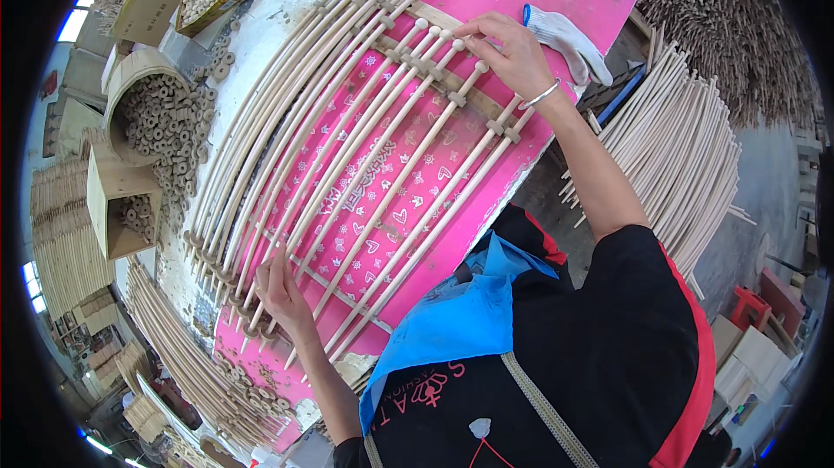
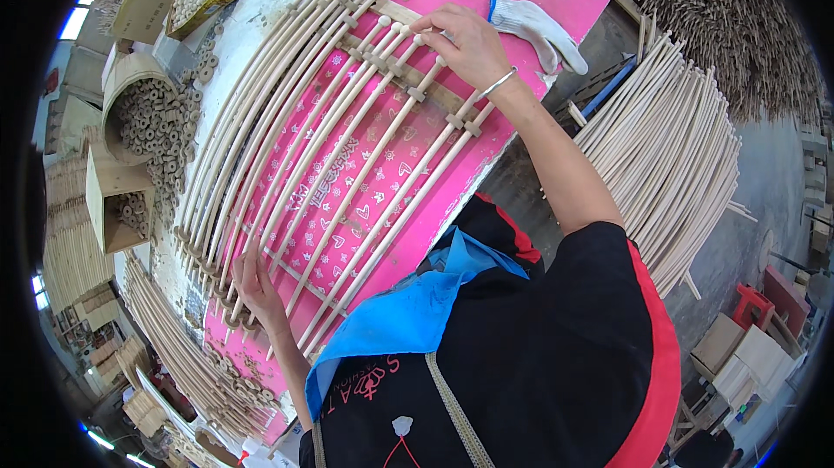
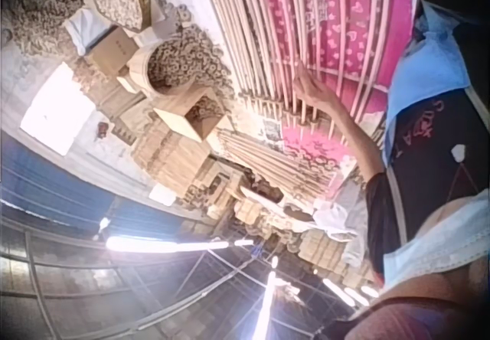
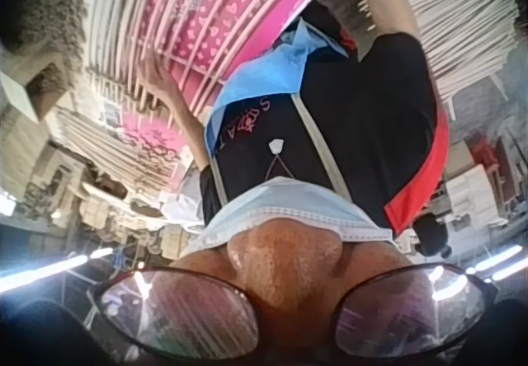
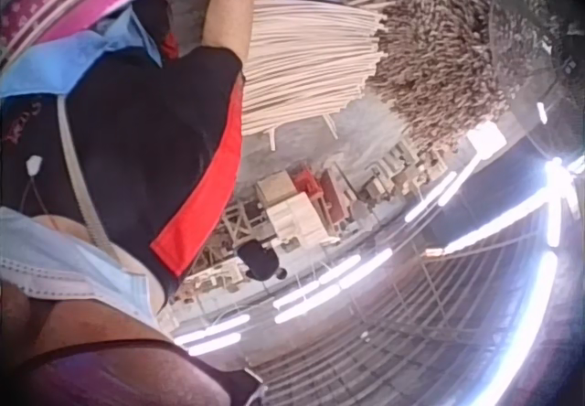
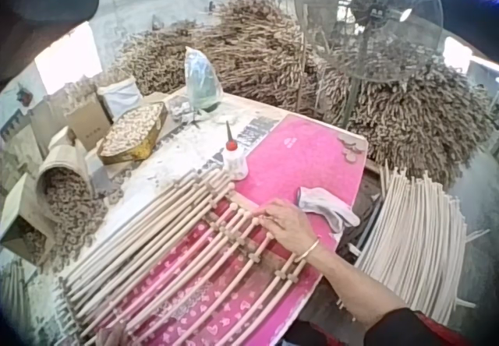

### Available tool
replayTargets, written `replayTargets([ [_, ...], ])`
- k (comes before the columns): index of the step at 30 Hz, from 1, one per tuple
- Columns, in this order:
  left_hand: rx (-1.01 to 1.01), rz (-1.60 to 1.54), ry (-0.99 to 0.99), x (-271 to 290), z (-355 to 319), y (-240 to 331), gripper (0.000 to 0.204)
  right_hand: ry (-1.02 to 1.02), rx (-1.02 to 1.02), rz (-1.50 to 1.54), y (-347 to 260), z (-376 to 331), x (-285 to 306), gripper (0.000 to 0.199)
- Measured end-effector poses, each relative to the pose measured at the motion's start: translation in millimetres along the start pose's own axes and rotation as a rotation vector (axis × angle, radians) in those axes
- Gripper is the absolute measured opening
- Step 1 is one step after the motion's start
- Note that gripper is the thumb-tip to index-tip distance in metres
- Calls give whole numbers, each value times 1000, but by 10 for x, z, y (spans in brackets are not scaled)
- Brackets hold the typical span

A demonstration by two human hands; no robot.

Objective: Assembling a wooden frame by inserting rods through small wooden rings and applying glue.

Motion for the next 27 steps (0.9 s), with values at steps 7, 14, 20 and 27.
replayTargets([
  [7, -27, 2, 7, 8, -6, -29, 36, -53, -9, -43, 4, 0, 3, 16],
  [14, 20, -3, -1, 11, 0, -22, 32, -135, 202, -129, -141, -35, -193, 12],
  [20, 23, -51, 14, 15, 15, 9, 29, -187, 323, -193, -185, -49, -284, 12],
  [27, 33, 18, -29, 19, -4, -14, 27, -227, 316, -192, -209, -44, -256, 12],
])
Point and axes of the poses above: each hand's wrist, its own z-axis towards the middle knuckle, its own x-axis out of the back of the hand, y = z × x, the point moved 5 cm from there along z, towards the middle knuckle, and after that the axes turned 15 degrees about y, right-handed, at the moved point
